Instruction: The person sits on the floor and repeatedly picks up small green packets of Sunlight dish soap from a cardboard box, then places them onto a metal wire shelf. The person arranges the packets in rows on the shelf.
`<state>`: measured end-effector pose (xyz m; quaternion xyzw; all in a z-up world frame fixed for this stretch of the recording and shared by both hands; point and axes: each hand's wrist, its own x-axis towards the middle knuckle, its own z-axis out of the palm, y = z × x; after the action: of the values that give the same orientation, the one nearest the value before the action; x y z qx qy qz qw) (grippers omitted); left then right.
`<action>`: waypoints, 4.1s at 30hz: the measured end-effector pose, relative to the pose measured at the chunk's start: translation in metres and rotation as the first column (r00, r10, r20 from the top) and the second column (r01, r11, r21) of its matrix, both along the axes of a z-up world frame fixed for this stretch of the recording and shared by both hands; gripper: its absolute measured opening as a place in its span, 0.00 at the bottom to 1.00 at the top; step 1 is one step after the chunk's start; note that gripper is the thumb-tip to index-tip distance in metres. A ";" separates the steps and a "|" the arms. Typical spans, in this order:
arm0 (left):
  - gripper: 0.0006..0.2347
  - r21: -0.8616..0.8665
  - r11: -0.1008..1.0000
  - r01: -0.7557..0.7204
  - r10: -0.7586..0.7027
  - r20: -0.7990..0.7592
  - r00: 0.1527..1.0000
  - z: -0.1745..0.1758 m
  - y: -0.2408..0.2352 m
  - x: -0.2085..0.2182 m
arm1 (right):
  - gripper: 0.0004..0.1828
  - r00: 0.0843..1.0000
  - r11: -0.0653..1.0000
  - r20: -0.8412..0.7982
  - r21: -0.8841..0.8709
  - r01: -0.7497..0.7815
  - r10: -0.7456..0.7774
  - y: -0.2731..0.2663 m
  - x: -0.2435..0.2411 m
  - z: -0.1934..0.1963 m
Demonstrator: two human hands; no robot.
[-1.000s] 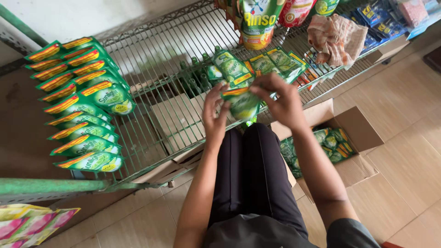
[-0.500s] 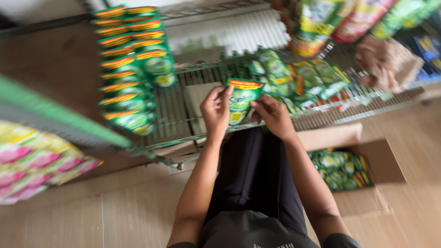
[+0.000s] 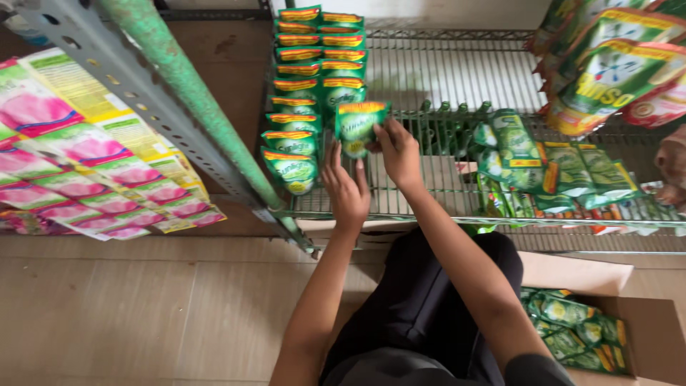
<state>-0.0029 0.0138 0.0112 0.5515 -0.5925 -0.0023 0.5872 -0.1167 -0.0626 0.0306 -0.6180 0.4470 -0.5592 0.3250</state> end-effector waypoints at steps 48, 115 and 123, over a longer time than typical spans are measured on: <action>0.16 -0.024 0.999 -0.039 0.041 0.135 0.990 -0.008 -0.002 -0.015 | 0.19 0.989 0.991 -0.134 -0.126 0.052 -0.069 -0.001 -0.036 -0.083; 0.13 0.112 0.980 0.162 -0.184 0.235 0.954 -0.006 -0.005 -0.012 | 0.13 0.526 0.603 -0.296 -0.427 0.674 -0.797 0.056 -0.251 -0.058; 0.11 0.085 0.983 0.164 -0.182 0.271 0.945 0.002 -0.004 -0.013 | 0.10 0.507 0.588 -0.297 -0.427 0.687 -0.809 0.054 -0.249 -0.055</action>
<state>-0.0155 0.0098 0.0136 0.5100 -0.7146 0.0053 0.4788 -0.3652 -0.0086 -0.0245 -0.5108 0.6587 -0.5317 -0.1500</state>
